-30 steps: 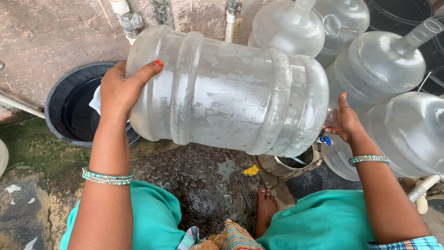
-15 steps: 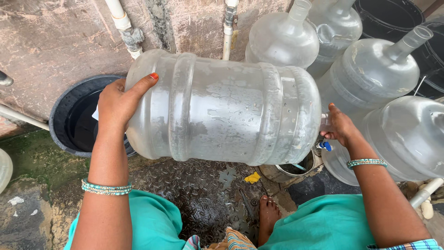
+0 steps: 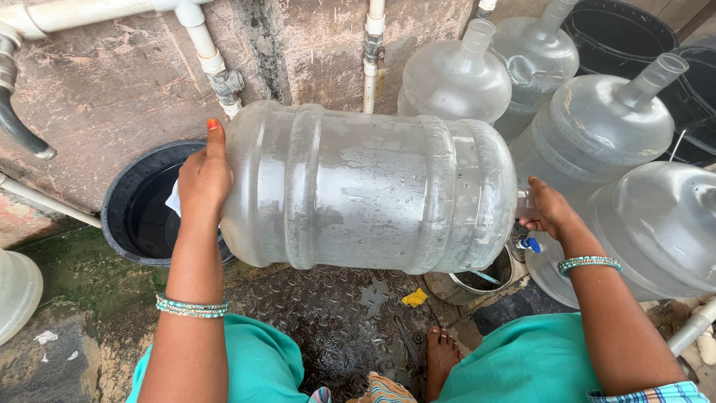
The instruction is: The person scoops water from a black bucket using a white plastic jug and pours it into a large transparent water dispenser. They then lift the heavy dispenser, shake it to mix the contents, and place it back down. This process is repeated for multiple jugs.
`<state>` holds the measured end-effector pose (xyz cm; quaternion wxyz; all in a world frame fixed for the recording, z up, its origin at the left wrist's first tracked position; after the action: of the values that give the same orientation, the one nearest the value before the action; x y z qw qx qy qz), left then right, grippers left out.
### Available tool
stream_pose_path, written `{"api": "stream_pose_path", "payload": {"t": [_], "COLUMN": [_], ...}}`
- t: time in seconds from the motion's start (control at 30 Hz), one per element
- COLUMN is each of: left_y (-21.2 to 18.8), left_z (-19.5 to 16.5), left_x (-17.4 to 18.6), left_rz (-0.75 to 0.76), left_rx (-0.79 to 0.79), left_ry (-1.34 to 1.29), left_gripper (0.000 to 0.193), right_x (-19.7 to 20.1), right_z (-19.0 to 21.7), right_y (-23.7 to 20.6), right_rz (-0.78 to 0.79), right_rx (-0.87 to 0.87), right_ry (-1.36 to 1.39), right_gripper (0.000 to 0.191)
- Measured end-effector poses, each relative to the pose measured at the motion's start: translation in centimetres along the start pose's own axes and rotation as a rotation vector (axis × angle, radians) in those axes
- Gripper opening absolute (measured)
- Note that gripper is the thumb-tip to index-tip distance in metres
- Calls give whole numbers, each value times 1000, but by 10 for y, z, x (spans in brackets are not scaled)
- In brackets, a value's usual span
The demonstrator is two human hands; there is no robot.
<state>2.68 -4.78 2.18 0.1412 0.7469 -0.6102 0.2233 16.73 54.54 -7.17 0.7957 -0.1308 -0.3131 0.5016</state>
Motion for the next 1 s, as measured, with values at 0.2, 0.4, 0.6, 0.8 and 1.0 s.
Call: {"api": "stream_pose_path", "payload": {"t": [0.2, 0.4, 0.6, 0.8, 1.0], "left_y": [-14, -34, -15, -10, -35], "left_z": [-13, -33, -9, -8, -22], "left_x": [4, 12, 0, 4, 23], "left_rz": [68, 202, 87, 65, 169], "left_rx": [-89, -225, -183, -177, -188], "left_ry": [-35, 51, 39, 15, 44], "left_gripper": [88, 78, 83, 92, 87], "right_x": [4, 12, 18, 17, 12], "right_z": [-1, -2, 4, 13, 12], "right_y": [1, 4, 3, -7, -29], "right_rz": [12, -8, -17, -38, -38], "right_rx": [-8, -7, 11, 11, 6], "right_ry": [-5, 3, 10, 8, -1], "right_gripper": [59, 57, 59, 54, 58]}}
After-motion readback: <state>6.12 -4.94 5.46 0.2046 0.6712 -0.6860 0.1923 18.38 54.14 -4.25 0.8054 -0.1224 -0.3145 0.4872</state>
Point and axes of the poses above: each hand's wrist, its own y-axis towards the middle knuckle, its own x-axis out of the back of the hand, z = x × y, the point moved 2 cm from there along y, towards the middle knuckle, and after that the axes turned 4 degrees about z, right-handed, at the moved point
